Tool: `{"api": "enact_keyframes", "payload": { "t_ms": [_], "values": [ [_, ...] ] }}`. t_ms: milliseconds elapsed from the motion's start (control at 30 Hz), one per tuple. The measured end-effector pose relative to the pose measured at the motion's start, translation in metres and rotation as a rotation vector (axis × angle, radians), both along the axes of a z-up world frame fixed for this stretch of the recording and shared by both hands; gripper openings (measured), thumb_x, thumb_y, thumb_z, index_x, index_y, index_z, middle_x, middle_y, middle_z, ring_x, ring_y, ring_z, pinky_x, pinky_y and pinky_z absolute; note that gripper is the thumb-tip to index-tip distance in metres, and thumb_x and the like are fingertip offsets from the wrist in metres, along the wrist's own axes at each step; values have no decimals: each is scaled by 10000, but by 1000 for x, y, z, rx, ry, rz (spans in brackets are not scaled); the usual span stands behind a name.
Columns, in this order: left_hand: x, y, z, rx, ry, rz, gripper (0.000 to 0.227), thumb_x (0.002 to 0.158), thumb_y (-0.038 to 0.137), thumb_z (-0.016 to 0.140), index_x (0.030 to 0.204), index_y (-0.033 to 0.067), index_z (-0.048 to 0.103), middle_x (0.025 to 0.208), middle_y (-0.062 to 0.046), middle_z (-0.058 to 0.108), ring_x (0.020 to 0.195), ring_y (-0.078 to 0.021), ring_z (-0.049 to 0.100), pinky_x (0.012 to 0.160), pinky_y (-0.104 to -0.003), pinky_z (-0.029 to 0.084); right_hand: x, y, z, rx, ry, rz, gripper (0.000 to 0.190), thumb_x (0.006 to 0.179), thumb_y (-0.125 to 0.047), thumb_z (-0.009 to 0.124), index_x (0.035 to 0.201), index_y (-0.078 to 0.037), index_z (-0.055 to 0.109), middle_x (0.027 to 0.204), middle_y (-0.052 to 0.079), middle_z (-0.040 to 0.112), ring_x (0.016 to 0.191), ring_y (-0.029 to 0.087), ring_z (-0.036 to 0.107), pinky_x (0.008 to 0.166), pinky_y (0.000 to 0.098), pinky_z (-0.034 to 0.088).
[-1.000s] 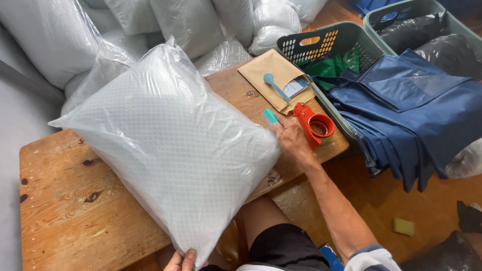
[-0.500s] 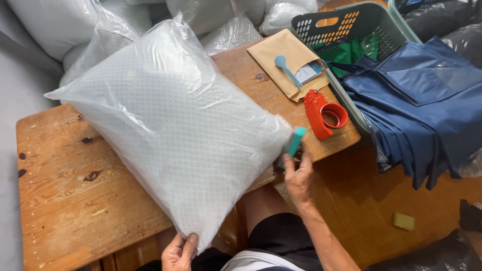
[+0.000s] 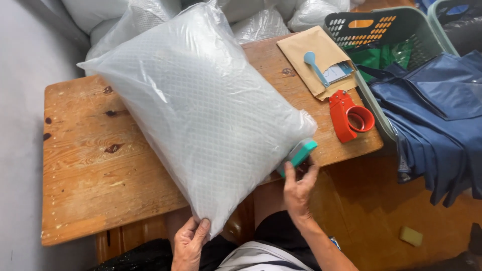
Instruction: A person uses a small green brush to repeatedly rub and smooth the surface of a pillow that is encased in a clear plastic bag.
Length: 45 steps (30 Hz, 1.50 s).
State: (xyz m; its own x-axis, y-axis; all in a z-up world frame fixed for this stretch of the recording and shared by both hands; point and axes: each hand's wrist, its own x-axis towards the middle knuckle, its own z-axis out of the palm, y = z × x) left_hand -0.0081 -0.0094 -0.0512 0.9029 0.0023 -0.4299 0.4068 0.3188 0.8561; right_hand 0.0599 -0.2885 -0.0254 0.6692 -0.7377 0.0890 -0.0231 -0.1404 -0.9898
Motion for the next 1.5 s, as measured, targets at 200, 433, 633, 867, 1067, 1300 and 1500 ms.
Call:
{"api": "enact_keyframes", "payload": {
  "t_ms": [200, 433, 633, 867, 1067, 1300, 1500],
  "values": [
    [-3, -11, 28, -80, -69, -2, 228, 956, 168, 714, 821, -16, 713, 766, -35, 602, 745, -133, 583, 706, -317, 574, -47, 69, 39, -691, -368, 708, 509, 898, -165, 761, 1332, -51, 519, 1157, 159, 577, 1075, 311, 590, 931, 423, 509],
    [-7, -3, 49, -150, -75, -27, 312, 967, 199, 661, 745, -20, 672, 732, -53, 566, 744, -147, 598, 893, -438, 689, -50, 62, 35, -727, -482, 765, 484, 962, -174, 655, 1393, -17, 500, 1184, 157, 535, 1058, 294, 616, 932, 392, 532],
    [-4, -13, 61, -332, 249, 95, 896, 950, 548, 283, 1220, -213, 674, 1199, -381, 758, 1130, -439, 730, 1031, -558, 565, -45, 67, 51, -660, -300, 504, 498, 929, -213, 678, 1348, -18, 492, 1150, 126, 495, 1067, 258, 530, 916, 372, 464],
    [-13, -19, 19, -968, 354, 143, 836, 894, 867, 349, 1123, 95, 573, 947, -137, 656, 797, -269, 629, 836, -472, 522, -28, 100, 145, -1154, -425, 1147, 509, 1013, -167, 594, 1498, -150, 440, 1127, 97, 552, 895, 229, 544, 819, 394, 363],
    [-3, -36, 63, -1230, 560, 295, 1132, 838, 879, 327, 1532, -9, 441, 1498, -409, 455, 1439, -578, 384, 1138, -671, 320, 55, 136, 147, -1542, -322, 985, 469, 838, -59, 588, 1285, -200, 580, 1030, 81, 510, 875, 291, 506, 759, 454, 356],
    [-21, -28, -36, -1186, 444, 196, 1052, 885, 942, 262, 1218, 20, 644, 980, -170, 721, 930, -357, 706, 845, -486, 583, -23, 122, 147, -1735, 180, 1654, 205, 800, -276, 631, 970, -191, 710, 916, 132, 554, 815, 351, 515, 680, 482, 368],
    [4, -28, 76, -881, 379, 240, 933, 893, 808, 275, 1396, 77, 566, 1325, -205, 630, 982, -318, 572, 962, -597, 495, 12, 104, 194, -1201, 52, 1694, 371, 973, -252, 552, 1340, -210, 588, 949, 93, 515, 803, 293, 505, 708, 449, 356]
  ]
}}
